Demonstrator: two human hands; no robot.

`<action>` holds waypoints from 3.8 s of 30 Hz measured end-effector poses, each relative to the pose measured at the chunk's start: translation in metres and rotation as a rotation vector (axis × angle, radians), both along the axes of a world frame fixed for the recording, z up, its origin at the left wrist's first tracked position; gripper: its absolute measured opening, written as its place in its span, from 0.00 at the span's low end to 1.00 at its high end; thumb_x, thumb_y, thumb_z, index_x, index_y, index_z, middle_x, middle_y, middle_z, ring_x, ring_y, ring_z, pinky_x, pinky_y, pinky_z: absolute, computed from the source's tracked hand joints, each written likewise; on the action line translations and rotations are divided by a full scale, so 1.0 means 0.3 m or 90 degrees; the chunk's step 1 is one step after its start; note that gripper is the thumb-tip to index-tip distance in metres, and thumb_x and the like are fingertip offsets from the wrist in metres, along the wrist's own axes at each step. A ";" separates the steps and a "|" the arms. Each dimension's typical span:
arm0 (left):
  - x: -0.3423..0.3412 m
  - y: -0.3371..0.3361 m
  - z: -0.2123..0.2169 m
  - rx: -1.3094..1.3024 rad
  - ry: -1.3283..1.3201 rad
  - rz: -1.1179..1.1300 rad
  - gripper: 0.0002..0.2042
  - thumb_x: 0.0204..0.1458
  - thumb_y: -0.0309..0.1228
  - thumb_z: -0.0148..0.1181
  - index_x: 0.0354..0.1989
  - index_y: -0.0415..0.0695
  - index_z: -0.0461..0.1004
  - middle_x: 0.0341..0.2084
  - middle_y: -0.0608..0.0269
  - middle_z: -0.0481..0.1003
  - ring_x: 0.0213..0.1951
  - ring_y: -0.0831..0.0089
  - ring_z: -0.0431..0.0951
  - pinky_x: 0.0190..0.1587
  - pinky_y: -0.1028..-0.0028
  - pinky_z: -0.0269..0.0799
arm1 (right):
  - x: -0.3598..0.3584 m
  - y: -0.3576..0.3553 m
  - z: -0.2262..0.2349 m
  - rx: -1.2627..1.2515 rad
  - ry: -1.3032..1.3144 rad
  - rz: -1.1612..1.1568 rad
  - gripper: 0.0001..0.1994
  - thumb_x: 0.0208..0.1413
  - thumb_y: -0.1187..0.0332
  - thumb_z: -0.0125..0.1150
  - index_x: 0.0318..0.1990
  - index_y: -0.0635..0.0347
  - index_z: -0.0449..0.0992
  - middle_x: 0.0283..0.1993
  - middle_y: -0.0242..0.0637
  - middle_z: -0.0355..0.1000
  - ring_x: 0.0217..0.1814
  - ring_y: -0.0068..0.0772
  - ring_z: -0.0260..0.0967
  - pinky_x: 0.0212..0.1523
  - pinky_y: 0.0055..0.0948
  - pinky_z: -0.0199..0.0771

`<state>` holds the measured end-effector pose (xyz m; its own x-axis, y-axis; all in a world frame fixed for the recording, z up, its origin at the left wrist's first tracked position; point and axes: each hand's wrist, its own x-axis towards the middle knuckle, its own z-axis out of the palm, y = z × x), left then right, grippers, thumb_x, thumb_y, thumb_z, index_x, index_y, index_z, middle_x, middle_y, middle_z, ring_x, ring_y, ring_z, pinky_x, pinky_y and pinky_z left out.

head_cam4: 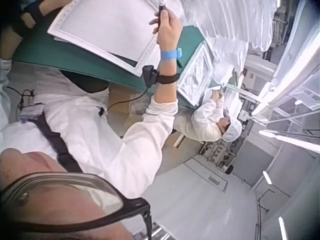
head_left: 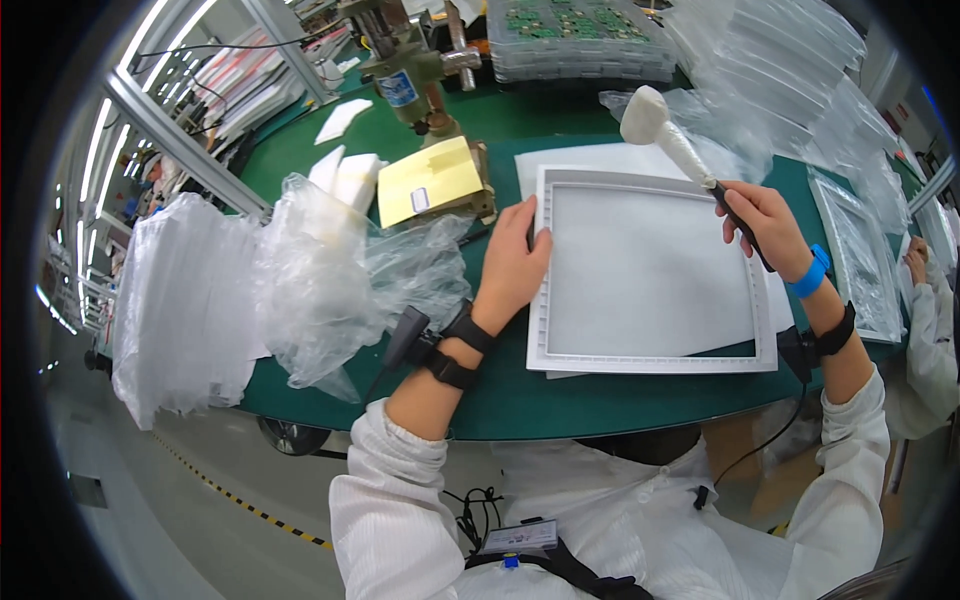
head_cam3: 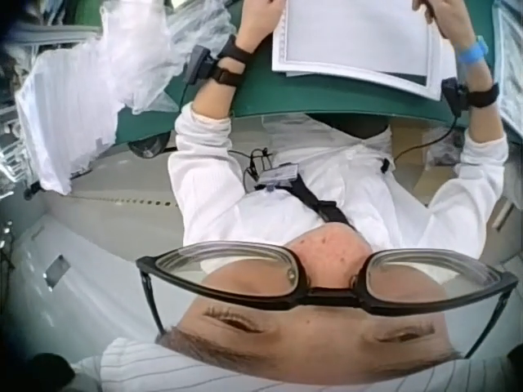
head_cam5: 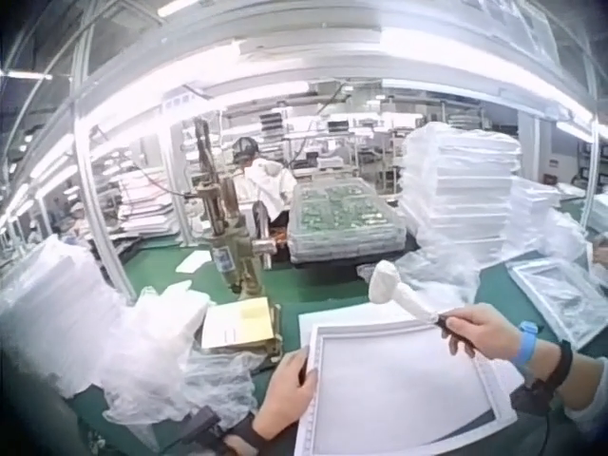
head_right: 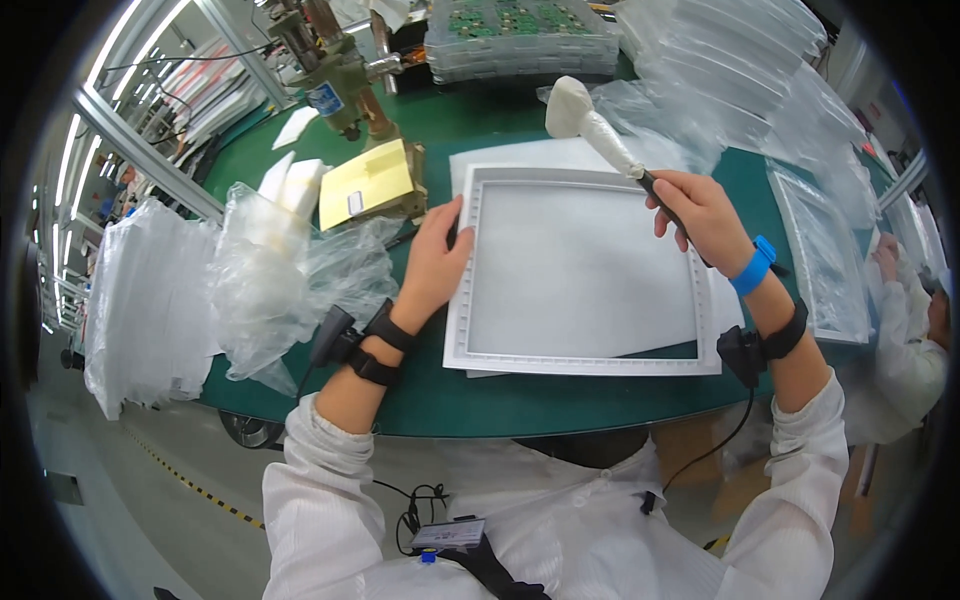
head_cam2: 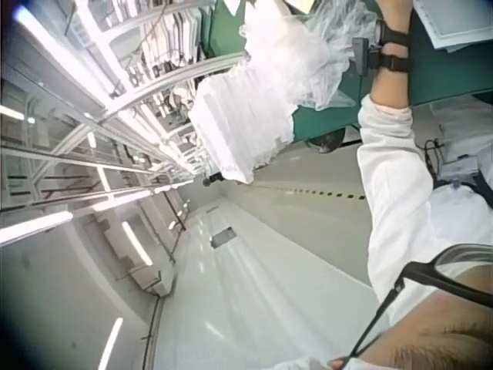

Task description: The person is assembling plastic frames, inspecting them, and placing them into a shipping box in a factory setting.

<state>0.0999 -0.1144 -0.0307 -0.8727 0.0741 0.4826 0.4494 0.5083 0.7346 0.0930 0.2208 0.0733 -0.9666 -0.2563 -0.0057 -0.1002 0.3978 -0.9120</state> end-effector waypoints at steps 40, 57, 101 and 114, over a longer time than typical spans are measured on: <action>0.015 0.010 0.021 -0.018 -0.021 -0.013 0.22 0.55 0.25 0.50 0.61 0.37 0.65 0.49 0.49 0.69 0.50 0.57 0.71 0.55 0.69 0.65 | 0.095 0.215 -0.081 -0.018 0.045 -0.125 0.17 0.66 0.66 0.48 0.54 0.66 0.74 0.30 0.28 0.70 0.22 0.12 0.63 0.15 0.15 0.58; 0.041 0.015 0.036 -0.019 -0.047 -0.005 0.20 0.56 0.25 0.49 0.59 0.38 0.67 0.50 0.50 0.67 0.46 0.59 0.71 0.50 0.70 0.67 | 0.043 0.102 -0.083 0.019 -0.022 -0.083 0.16 0.65 0.66 0.49 0.53 0.64 0.76 0.30 0.28 0.71 0.21 0.12 0.64 0.15 0.15 0.59; -0.004 0.002 -0.017 0.247 -0.002 0.098 0.11 0.55 0.26 0.42 0.45 0.35 0.58 0.37 0.47 0.67 0.40 0.55 0.69 0.49 0.63 0.65 | 0.129 -0.270 -0.041 0.080 0.036 0.111 0.14 0.63 0.71 0.49 0.49 0.67 0.78 0.26 0.32 0.72 0.20 0.18 0.65 0.23 0.21 0.65; 0.144 -0.114 0.241 -0.421 -0.008 -0.328 0.22 0.37 0.17 0.61 0.43 0.51 0.78 0.59 0.55 0.66 0.66 0.54 0.59 0.68 0.55 0.55 | 0.503 0.226 0.024 -0.102 -0.046 -0.178 0.17 0.65 0.68 0.50 0.56 0.69 0.72 0.35 0.33 0.73 0.24 0.16 0.66 0.19 0.14 0.61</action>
